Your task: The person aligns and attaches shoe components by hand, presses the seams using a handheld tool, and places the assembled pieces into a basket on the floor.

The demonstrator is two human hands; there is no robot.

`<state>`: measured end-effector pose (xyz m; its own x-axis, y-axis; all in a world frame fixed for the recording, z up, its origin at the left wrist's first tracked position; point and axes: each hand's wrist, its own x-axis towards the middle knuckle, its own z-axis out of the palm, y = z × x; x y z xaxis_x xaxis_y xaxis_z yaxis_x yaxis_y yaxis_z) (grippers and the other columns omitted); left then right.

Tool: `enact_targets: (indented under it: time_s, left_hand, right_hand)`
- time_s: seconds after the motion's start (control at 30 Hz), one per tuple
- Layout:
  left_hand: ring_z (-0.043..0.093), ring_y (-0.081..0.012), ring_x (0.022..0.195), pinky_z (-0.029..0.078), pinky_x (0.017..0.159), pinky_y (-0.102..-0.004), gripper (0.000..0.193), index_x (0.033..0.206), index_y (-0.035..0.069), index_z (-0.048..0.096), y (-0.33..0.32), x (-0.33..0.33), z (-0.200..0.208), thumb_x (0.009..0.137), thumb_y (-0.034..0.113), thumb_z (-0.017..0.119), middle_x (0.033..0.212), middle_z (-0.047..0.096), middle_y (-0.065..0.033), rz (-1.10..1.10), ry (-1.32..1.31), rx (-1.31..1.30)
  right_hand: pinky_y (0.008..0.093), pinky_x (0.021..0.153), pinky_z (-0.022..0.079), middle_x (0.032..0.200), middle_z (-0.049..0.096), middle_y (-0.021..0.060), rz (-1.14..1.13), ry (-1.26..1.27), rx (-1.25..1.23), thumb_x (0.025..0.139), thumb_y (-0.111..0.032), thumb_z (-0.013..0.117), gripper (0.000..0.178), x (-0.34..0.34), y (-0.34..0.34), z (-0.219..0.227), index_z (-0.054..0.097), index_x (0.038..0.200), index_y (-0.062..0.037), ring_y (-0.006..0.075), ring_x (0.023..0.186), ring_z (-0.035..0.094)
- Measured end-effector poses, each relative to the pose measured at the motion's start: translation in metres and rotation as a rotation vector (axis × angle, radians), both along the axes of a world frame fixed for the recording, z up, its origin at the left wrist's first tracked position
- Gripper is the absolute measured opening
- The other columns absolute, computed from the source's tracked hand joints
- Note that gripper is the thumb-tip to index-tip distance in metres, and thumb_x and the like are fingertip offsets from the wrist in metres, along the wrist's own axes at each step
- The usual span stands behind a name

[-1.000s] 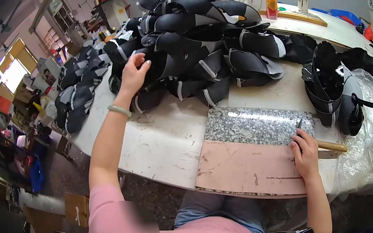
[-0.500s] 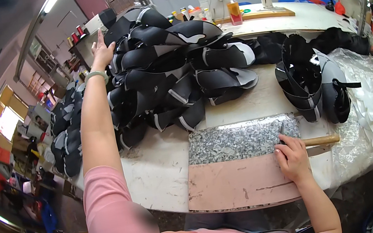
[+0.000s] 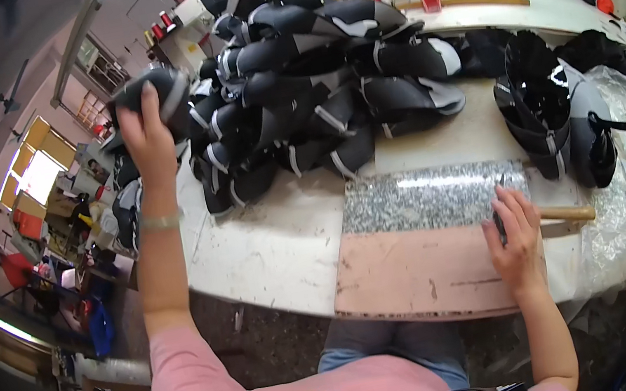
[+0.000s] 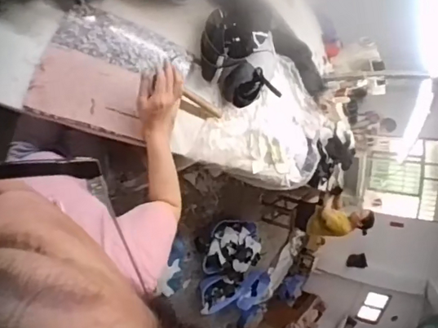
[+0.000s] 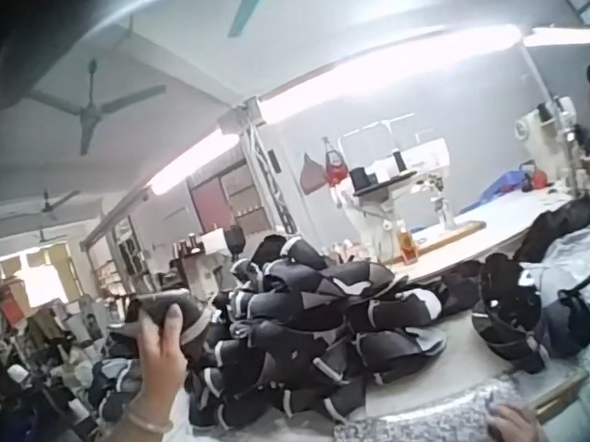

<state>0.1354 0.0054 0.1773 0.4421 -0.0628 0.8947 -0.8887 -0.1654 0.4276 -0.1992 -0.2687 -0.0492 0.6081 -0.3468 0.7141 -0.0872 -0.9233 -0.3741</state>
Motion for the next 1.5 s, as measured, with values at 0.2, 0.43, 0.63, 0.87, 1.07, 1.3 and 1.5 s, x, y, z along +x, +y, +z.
enact_targets:
  time_s: [0.2, 0.43, 0.63, 0.87, 1.07, 1.3, 1.5]
  left_hand:
    - [0.057, -0.0111, 0.095, 0.046, 0.085, -0.028, 0.029, 0.123, 0.003, 0.047, 0.031, -0.156, -0.141, 0.097, 0.015, 0.049, 0.107, 0.059, -0.0043, -0.583, 0.707, -0.178]
    - [0.06, -0.0223, 0.102, 0.048, 0.091, -0.0392, 0.037, 0.13, 0.003, 0.04, 0.041, -0.193, -0.179, 0.1, 0.025, 0.04, 0.116, 0.058, -0.0117, -0.832, 1.422, -0.595]
    - [0.061, -0.0206, 0.099, 0.048, 0.089, -0.0352, 0.041, 0.121, -0.002, 0.045, 0.039, -0.205, -0.181, 0.086, 0.011, 0.061, 0.108, 0.06, -0.0134, -0.865, 1.2, -0.374]
    - [0.061, -0.0153, 0.091, 0.05, 0.084, -0.0292, 0.03, 0.111, -0.002, 0.053, 0.029, -0.205, -0.191, 0.082, -0.002, 0.062, 0.102, 0.062, -0.0085, -0.741, 1.273, -0.39]
    - [0.062, -0.0142, 0.089, 0.049, 0.082, -0.0269, 0.027, 0.109, -0.001, 0.055, 0.019, -0.206, -0.213, 0.083, -0.004, 0.061, 0.1, 0.064, -0.0083, -0.631, 1.157, -0.34]
    - [0.06, -0.0086, 0.089, 0.047, 0.079, -0.0226, 0.025, 0.106, 0.0, 0.057, 0.016, -0.216, -0.228, 0.084, -0.001, 0.067, 0.101, 0.065, -0.0055, -0.526, 1.001, -0.234]
    - [0.061, -0.0092, 0.088, 0.047, 0.08, -0.0228, 0.021, 0.102, -0.001, 0.06, 0.014, -0.226, -0.224, 0.082, -0.001, 0.068, 0.099, 0.066, -0.0054, -0.435, 0.901, -0.113]
  right_hand:
    - [0.0397, 0.096, 0.041, 0.119, 0.059, 0.0161, 0.52, -0.143, 0.427, 0.077, -0.005, 0.069, 0.034, 0.038, 0.092, 0.035, 0.059, 0.109, -0.0006, 0.0328, 0.113, 0.053]
    - [0.0345, 0.089, 0.045, 0.103, 0.066, 0.0131, 0.841, -0.051, 0.9, 0.076, -0.012, 0.074, 0.033, 0.071, 0.156, 0.022, 0.063, 0.106, -0.0021, 0.0252, 0.097, 0.062]
    - [0.0297, 0.07, 0.048, 0.089, 0.068, 0.0092, 0.728, -0.116, 0.956, 0.076, -0.008, 0.074, 0.024, 0.07, 0.17, 0.015, 0.066, 0.098, -0.0035, 0.0186, 0.076, 0.063]
    - [0.0259, 0.054, 0.045, 0.08, 0.061, 0.0074, 0.566, -0.121, 0.756, 0.077, -0.004, 0.071, 0.015, 0.065, 0.166, 0.022, 0.065, 0.091, -0.0014, 0.0151, 0.062, 0.056]
    - [0.0248, 0.052, 0.047, 0.081, 0.06, 0.0089, 0.491, -0.064, 0.767, 0.079, -0.001, 0.066, 0.01, 0.063, 0.165, 0.021, 0.064, 0.088, 0.0011, 0.0166, 0.06, 0.059]
    - [0.0271, 0.054, 0.05, 0.08, 0.061, 0.009, 0.445, -0.069, 0.688, 0.078, -0.001, 0.065, 0.009, 0.061, 0.163, 0.013, 0.064, 0.087, 0.0015, 0.0187, 0.061, 0.062]
    - [0.0252, 0.054, 0.051, 0.073, 0.062, 0.0089, 0.378, -0.066, 0.593, 0.073, 0.003, 0.064, 0.01, 0.062, 0.164, 0.009, 0.065, 0.082, 0.0017, 0.0158, 0.06, 0.063]
